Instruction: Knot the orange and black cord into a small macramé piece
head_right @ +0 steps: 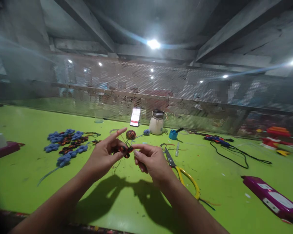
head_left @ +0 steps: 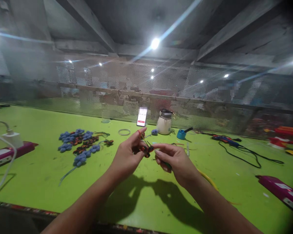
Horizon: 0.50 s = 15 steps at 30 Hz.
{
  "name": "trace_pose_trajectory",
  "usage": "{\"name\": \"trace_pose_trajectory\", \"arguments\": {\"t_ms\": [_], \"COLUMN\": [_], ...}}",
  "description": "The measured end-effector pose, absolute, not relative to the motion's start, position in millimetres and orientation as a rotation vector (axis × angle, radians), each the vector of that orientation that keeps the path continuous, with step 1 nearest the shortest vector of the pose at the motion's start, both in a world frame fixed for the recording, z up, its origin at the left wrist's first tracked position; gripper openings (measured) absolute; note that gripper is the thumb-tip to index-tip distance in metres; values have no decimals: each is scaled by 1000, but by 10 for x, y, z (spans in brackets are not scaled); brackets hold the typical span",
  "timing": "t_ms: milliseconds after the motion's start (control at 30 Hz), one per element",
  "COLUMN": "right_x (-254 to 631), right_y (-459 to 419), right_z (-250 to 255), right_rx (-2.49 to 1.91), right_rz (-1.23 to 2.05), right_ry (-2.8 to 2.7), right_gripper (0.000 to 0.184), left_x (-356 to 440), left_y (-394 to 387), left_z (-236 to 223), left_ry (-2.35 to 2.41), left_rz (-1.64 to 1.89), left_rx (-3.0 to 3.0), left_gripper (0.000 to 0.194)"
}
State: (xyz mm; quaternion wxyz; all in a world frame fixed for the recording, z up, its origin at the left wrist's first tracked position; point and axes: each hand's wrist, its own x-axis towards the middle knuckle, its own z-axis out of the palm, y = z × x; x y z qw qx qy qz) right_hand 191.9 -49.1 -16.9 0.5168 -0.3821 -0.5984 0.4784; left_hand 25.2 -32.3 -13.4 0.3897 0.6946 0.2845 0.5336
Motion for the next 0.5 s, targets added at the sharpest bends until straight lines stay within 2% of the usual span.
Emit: {"name": "trace_pose_trajectory", "arguments": {"t_ms": [167,333,400,500], "right_x": [1925,1900,1872,1833], "right_y": [-436,-430,-451,-483], "right_z": [-209,-214,-212,-223], "right_rx": [-1000,-954,-914,-866], "right_rz": [966,1166,1230,1210], "right_ry": [-1548,-1402,-1294,-1222], "right_gripper": [24,40,43,40], "left_x": [270,313,329,337], "left_y": [-327,-307,-321,-338], "left_z": [-220,-308,-292,-219], "left_ry": [848,841,845,832], "left_rz": [1352,1473,1507,1433], "left_rx": [2229,2528,2401,1901], "left_gripper": [64,52,50,53]}}
